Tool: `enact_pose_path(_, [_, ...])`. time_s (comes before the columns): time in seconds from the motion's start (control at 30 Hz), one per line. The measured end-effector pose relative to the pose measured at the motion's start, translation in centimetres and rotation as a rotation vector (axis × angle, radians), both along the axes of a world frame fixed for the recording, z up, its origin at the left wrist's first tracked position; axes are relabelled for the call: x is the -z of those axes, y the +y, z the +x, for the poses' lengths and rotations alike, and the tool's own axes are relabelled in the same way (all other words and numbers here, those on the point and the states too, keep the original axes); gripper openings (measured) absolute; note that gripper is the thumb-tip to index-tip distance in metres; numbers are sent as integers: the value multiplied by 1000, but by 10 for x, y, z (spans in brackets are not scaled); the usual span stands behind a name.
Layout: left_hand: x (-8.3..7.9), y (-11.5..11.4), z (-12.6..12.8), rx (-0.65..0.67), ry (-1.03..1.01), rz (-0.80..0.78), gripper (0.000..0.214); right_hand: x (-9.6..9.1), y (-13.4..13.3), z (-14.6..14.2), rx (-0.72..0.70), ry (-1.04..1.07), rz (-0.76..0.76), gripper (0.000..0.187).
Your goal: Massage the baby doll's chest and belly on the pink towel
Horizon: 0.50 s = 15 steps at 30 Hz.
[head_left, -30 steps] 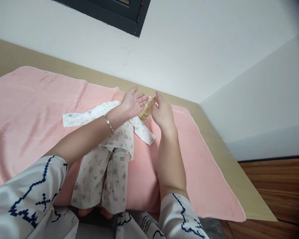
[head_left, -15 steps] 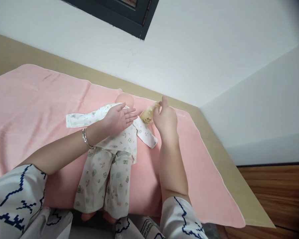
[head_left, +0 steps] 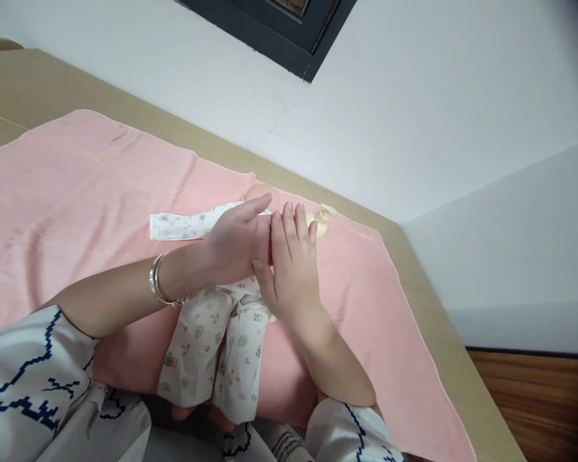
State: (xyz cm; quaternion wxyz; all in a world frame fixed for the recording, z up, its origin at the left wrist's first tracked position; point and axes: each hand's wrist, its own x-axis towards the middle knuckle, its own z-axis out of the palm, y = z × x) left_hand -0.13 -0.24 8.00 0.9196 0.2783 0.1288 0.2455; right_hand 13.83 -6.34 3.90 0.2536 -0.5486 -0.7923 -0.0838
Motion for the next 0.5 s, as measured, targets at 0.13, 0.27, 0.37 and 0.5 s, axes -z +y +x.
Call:
enact_pose_path(0.13, [-5, -6, -4, -30, 34, -17, 72, 14, -18, -20, -157, -188, 173, 91])
enact_pose_path(0.27, [21, -37, 0, -112, 325, -80, 72, 15, -35, -30, -293, -318, 275, 71])
enact_pose_path(0.37, [40, -66, 8, -285, 395, -105, 67, 9, -36, -27, -341, -264, 242, 73])
enact_pose_path(0.5, [33, -76, 23, -379, 241, -150, 58, 7, -28, -18, -331, -122, 170, 78])
